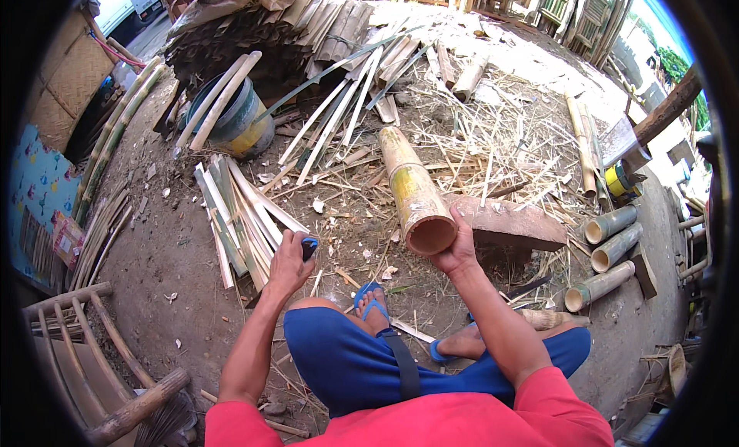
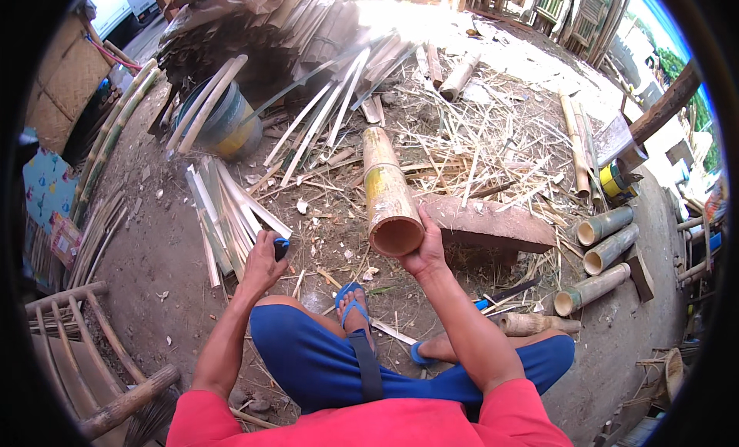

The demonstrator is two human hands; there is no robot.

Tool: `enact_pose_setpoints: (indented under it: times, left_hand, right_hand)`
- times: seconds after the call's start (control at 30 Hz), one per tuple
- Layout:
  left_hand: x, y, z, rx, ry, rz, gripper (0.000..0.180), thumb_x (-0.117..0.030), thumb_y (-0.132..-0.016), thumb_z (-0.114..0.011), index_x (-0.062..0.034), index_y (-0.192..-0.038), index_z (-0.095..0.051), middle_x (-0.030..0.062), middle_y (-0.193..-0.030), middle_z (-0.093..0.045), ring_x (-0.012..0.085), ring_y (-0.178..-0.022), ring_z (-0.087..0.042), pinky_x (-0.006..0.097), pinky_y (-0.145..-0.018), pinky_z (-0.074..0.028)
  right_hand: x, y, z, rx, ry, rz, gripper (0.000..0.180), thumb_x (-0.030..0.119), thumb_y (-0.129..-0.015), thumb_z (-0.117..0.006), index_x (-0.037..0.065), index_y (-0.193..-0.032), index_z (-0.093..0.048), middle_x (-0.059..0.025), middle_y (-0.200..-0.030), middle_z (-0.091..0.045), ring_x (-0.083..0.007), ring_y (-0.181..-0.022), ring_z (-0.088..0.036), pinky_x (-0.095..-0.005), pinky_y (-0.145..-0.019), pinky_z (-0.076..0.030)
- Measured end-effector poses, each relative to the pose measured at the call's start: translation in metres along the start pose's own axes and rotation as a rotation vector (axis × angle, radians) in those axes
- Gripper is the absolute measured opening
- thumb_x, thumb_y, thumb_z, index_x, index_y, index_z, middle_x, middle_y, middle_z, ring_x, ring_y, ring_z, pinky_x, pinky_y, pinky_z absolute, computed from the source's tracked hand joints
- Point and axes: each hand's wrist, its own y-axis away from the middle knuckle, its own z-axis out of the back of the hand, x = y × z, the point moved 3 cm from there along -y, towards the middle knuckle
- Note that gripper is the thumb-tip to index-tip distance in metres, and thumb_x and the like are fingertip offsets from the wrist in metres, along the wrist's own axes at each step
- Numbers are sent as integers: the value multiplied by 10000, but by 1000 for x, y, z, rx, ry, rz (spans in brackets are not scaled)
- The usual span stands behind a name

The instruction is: The person sits on the ground and uses a knife to shave and smooth the outer surface of a bamboo segment. They rotate the piece to work around its circumference, then mark a line on the bamboo with a pencil.

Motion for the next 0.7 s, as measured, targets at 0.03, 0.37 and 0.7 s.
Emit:
enact_pose_setpoints:
  times: [0.03, 0.37, 0.7]
  left_hand:
    - [-34, -17, 33, -143, 32, -130, 474, -56, -800, -772, -82, -1218, -550, 174, -1091, -538, 397, -986, -641, 493, -840, -541]
    - [-291, -74, 74, 61, 303, -945, 498, 114, -687, -752, -163, -1066, -584, 87, -1187, -513, 352, -1247, -594, 481, -961, -558]
    - [-303, -98, 6, 88, -126, -1097, 611, -235, -783, -828, -259, -1337, -570, 33, -1361, -541, 261, -1405, -473, 510, -1224, -281]
  right_hand:
    - [0, 2, 2, -26, -42, 17, 600, 473, -1102, -432, 84, -1559, -412, -208, -1488, -555, -391, -1358, -567, -615, -1123, -479]
    - [18, 55, -25, 17, 3, 108, 611, 594, -1092, -349, 152, -1499, -464, -180, -1522, -525, -379, -1398, -526, -630, -1155, -429]
    - [46, 35, -26, 183, -124, 93, 443, 422, -1129, -336, 107, -1334, -572, -118, -1271, -690, -253, -1102, -712, -448, -931, -617]
